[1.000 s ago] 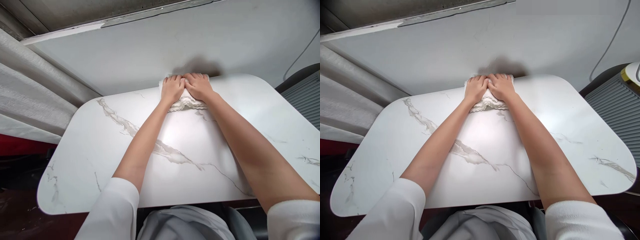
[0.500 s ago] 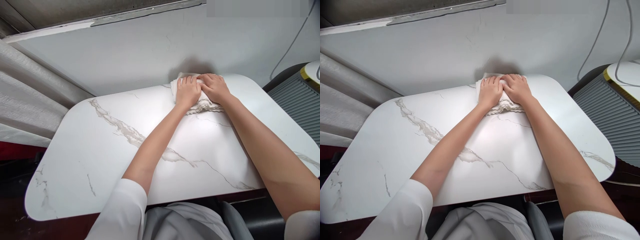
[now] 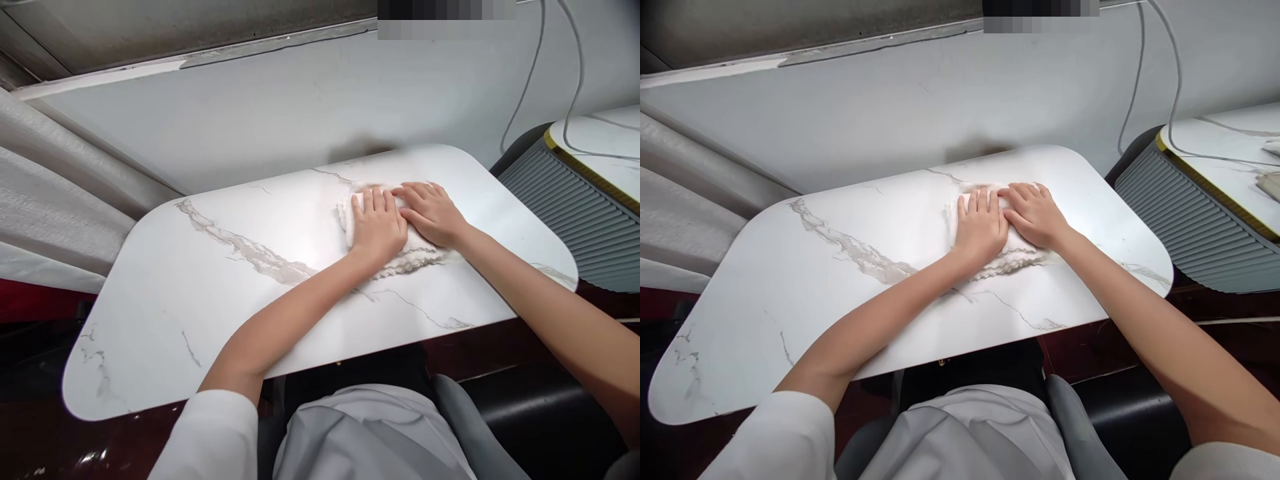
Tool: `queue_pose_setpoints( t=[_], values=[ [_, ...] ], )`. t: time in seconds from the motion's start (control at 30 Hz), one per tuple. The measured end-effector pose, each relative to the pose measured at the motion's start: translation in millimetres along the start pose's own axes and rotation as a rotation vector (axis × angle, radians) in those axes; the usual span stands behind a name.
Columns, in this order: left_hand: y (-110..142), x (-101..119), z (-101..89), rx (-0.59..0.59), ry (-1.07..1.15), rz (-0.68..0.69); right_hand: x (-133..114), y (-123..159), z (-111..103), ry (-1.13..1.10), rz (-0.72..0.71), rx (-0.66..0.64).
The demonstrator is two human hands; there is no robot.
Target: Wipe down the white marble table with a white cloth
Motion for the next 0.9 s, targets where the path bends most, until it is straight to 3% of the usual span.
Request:
queue_pose_setpoints(
  t=[0.23, 0.47, 0.7, 0.8, 0.9],
  values=[
    [66, 26, -12.3, -0.067, -0.071, 0.092, -34, 66, -23, -0.033, -0.048, -0.023],
    [105, 55, -18.2, -0.075, -0.078, 0.145, -45, 112, -38, -0.123, 0.073, -0.015],
    [114, 101, -17.2, -0.141, -0.091, 0.185, -31, 156, -54, -0.132, 0.192, -0.068],
    [108, 121, -15.7, -0.185, -0.085, 0.156, -18, 174, -58, -0.077, 0.339, -0.120],
    [100, 135, -11.4, -0.147, -0.086, 0.180, -1, 188, -59, 0.026, 0.482, -0.096]
  ],
)
Point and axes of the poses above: each hand's wrist, its own y-axis away from the middle knuckle, its own z-axis out of the palm, x = y × z, the point moved 2 cm from there along -y, towards the middle knuckle, and after that the axes turned 14 degrees about -z, right-handed, at the moved point
